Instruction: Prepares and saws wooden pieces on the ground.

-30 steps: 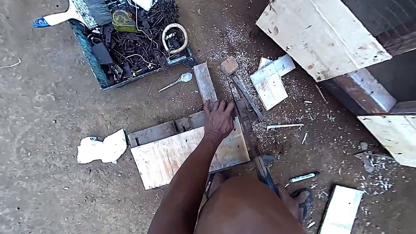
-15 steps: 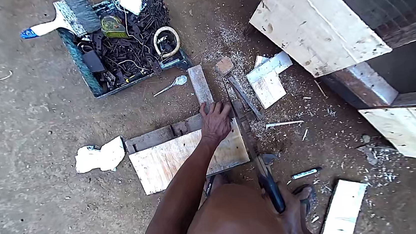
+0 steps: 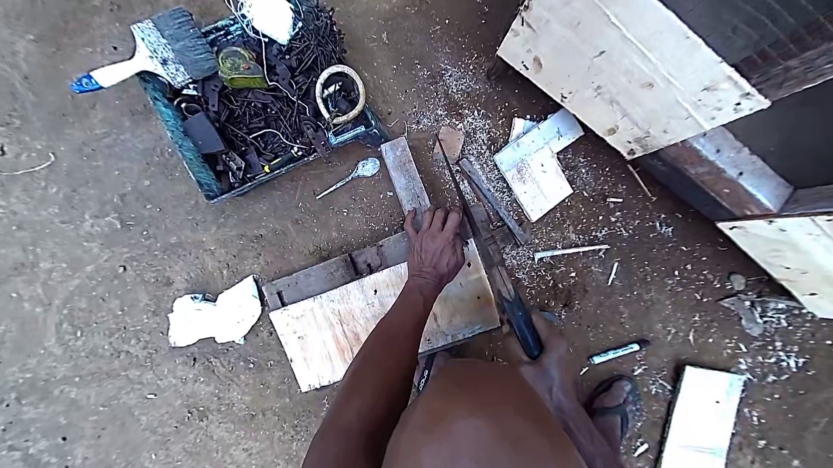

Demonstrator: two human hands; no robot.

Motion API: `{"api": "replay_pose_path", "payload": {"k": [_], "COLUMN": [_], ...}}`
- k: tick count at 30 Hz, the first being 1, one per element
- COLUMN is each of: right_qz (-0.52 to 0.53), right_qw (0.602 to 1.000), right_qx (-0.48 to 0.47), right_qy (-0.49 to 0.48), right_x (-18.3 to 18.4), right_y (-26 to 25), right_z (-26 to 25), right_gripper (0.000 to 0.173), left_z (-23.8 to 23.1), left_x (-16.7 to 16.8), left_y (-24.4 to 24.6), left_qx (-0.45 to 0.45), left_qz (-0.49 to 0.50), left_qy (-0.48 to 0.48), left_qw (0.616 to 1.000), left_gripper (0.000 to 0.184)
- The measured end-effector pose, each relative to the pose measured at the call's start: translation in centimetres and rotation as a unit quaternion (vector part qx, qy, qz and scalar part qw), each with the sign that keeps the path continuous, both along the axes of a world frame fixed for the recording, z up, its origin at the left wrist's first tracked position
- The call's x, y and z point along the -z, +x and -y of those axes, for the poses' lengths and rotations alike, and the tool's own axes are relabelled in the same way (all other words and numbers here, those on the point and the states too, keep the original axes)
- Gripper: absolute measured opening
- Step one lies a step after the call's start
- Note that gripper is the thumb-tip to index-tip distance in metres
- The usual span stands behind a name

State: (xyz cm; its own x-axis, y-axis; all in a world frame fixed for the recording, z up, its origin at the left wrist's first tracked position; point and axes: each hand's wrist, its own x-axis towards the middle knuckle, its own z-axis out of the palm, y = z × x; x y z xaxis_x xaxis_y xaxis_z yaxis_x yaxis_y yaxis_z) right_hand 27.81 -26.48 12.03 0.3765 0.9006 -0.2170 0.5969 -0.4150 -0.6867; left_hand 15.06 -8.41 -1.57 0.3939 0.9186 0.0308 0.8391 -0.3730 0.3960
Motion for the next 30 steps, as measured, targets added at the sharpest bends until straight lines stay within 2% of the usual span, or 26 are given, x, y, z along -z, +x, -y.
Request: {"api": "replay_pose_path", "payload": {"k": [3, 5, 8, 9, 11, 13, 17, 19, 21, 23, 25, 27, 28, 30], "right_qz": [0.014, 0.006, -0.024, -0.025, -0.02, -0.028, -0.013, -0.006, 0.009, 0.009, -0.012, -0.047, -0.064, -0.095], "right_qw": [1.0, 1.0, 1.0, 1.0, 1.0, 1.0, 0.999, 0.999, 0.999, 0.999, 0.998, 0.996, 0.995, 0.991], "right_qx": [-0.014, -0.016, -0.003, -0.001, -0.004, -0.006, -0.033, -0.037, -0.037, -0.036, -0.031, -0.045, -0.059, -0.089], "right_qy": [0.006, 0.011, 0.009, 0.011, 0.017, 0.008, -0.016, -0.025, -0.029, -0.039, -0.055, -0.053, -0.043, -0.024], "right_x": [0.9, 0.9, 1.0, 1.2, 1.3, 1.2, 0.8, 0.7, 0.7, 0.7, 0.5, 0.2, 0.3, 0.7], "right_y": [-0.3, 0.3, 1.0, 1.0, 0.7, 0.4, -0.4, -0.9, -1.2, -1.4, -1.2, -0.4, 0.0, 1.0], "right_z": [-2.4, -2.3, -2.1, -2.1, -2.1, -2.1, -3.1, -3.3, -3.1, -3.2, -3.2, -3.0, -2.6, -1.8], "right_gripper": [0.023, 0.021, 0.021, 0.02, 0.022, 0.024, 0.025, 0.025, 0.028, 0.027, 0.029, 0.037, 0.039, 0.042], "left_z": [-0.4, -0.3, 0.6, 0.9, 1.6, 2.0, 2.5, 2.4, 2.7, 3.4, 5.2, 7.8, 9.5, 13.4], "left_x": [0.4, 0.1, -0.7, -1.0, -1.4, -1.4, -1.1, -2.0, -3.2, -5.0, -6.8, -8.6, -9.6, -11.5], "left_y": [-1.0, -3.2, -9.5, -12.0, -16.7, -19.2, -19.9, -19.4, -18.0, -16.2, -13.9, -11.6, -10.6, -9.6], "left_qx": [-0.032, -0.1, -0.195, -0.199, -0.149, -0.091, -0.116, -0.122, -0.133, -0.137, -0.116, -0.084, -0.069, -0.054], "left_qz": [0.062, 0.094, 0.037, 0.02, 0.0, -0.035, -0.01, -0.053, -0.094, -0.091, -0.038, 0.099, 0.185, 0.357], "left_qy": [0.016, 0.028, -0.02, -0.065, -0.187, -0.247, -0.255, -0.234, -0.208, -0.172, -0.168, -0.252, -0.325, -0.465], "left_qw": [0.997, 0.99, 0.98, 0.978, 0.971, 0.964, 0.96, 0.963, 0.964, 0.971, 0.978, 0.959, 0.925, 0.808], "left_gripper": [0.044, 0.043, 0.05, 0.055, 0.069, 0.078, 0.077, 0.075, 0.086, 0.092, 0.082, 0.063, 0.055, 0.048]}}
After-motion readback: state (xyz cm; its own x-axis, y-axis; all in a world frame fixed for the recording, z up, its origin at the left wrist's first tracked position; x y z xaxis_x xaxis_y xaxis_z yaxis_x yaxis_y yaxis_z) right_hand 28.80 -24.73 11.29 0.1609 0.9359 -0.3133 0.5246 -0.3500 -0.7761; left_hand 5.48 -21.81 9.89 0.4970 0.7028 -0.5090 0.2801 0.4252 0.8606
